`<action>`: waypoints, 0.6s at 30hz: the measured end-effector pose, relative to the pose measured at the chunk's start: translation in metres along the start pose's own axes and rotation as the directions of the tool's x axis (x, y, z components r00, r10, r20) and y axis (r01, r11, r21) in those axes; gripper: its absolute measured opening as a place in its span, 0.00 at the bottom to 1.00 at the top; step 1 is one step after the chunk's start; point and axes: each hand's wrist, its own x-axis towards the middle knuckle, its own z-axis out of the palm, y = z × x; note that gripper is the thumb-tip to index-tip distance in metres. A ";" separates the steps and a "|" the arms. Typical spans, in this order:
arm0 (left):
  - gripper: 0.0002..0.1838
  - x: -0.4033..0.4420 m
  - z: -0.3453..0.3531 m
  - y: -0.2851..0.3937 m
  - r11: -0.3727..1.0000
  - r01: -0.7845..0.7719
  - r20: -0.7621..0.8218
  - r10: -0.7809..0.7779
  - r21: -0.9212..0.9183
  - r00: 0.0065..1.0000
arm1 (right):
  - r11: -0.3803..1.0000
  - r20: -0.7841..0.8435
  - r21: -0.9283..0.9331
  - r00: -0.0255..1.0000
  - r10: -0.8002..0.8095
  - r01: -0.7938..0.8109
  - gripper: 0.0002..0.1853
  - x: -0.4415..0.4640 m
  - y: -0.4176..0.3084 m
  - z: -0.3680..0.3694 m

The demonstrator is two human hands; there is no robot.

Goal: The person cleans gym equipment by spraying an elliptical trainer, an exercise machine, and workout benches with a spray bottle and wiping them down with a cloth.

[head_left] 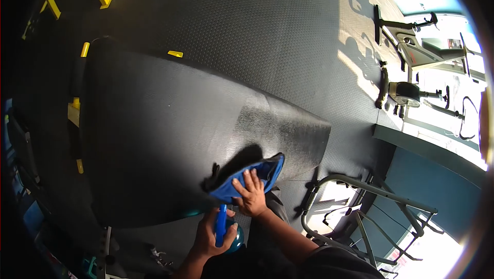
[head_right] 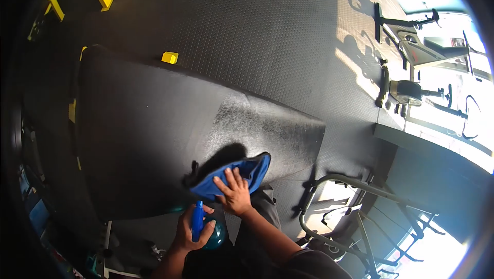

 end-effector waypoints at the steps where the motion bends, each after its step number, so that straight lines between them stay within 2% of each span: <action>1: 0.14 0.002 -0.003 0.005 0.999 0.016 0.005 -0.016 -0.030 1.000 | 0.999 -0.089 -0.044 0.996 0.021 -0.025 0.31 -0.002 0.021 0.001; 2: 0.13 0.003 -0.007 0.007 0.998 0.030 0.012 -0.030 -0.060 0.999 | 0.995 -0.181 -0.085 0.983 0.039 -0.055 0.31 0.001 0.039 0.002; 4: 0.12 -0.001 -0.014 0.008 0.996 0.066 0.014 -0.066 -0.060 0.998 | 0.965 -0.343 -0.057 0.913 0.222 -0.256 0.30 0.058 0.068 -0.011; 5: 0.11 -0.003 -0.016 0.007 0.992 0.102 0.031 -0.100 -0.074 0.994 | 0.967 -0.443 0.013 0.866 0.234 -0.255 0.29 0.101 0.070 -0.028; 6: 0.11 -0.005 -0.016 0.005 0.991 0.111 0.037 -0.108 -0.075 0.993 | 0.973 -0.543 -0.110 0.832 0.113 -0.204 0.26 0.142 0.061 -0.044; 7: 0.12 -0.005 -0.017 0.002 0.997 0.066 0.022 -0.065 -0.036 0.998 | 0.957 -0.516 -0.112 0.839 0.174 -0.267 0.24 0.178 0.048 -0.054; 8: 0.12 -0.005 -0.018 0.001 1.000 0.017 0.009 -0.017 0.004 1.000 | 0.956 -0.440 -0.030 0.863 0.248 -0.291 0.24 0.207 0.011 -0.073; 9: 0.12 -0.006 -0.019 -0.001 1.000 0.015 0.018 -0.015 0.003 1.000 | 0.981 -0.422 -0.040 0.893 0.157 -0.191 0.26 0.212 -0.013 -0.073; 10: 0.13 -0.007 -0.018 -0.003 1.000 0.008 -0.032 -0.009 -0.025 0.999 | 0.991 -0.399 -0.106 0.916 0.037 -0.086 0.28 0.197 -0.032 -0.069; 11: 0.13 -0.008 -0.018 -0.003 0.998 -0.005 -0.087 0.000 -0.057 0.996 | 0.997 -0.347 -0.074 0.938 -0.017 -0.009 0.31 0.171 -0.048 -0.057; 13: 0.14 -0.009 -0.021 0.002 0.999 -0.018 -0.075 0.015 -0.048 0.997 | 0.978 -0.170 -0.094 0.964 -0.202 0.189 0.36 0.092 -0.058 -0.020; 15: 0.16 -0.014 -0.027 0.003 1.000 0.009 -0.040 -0.010 -0.011 0.999 | 0.984 0.035 0.033 0.983 -0.179 0.177 0.40 0.011 -0.025 0.018; 16: 0.16 -0.015 -0.031 0.007 1.000 0.009 -0.069 -0.010 -0.002 0.998 | 0.978 -0.017 0.168 0.992 -0.124 0.125 0.35 0.005 -0.011 0.005; 17: 0.15 -0.015 -0.034 0.013 1.000 -0.017 -0.079 0.016 -0.008 0.997 | 0.990 -0.129 0.002 0.982 -0.140 0.141 0.31 0.008 0.011 -0.002; 18: 0.14 -0.016 -0.037 0.017 0.999 -0.039 -0.085 0.038 -0.010 0.996 | 0.996 -0.217 -0.057 0.972 -0.085 0.074 0.28 0.014 0.040 -0.003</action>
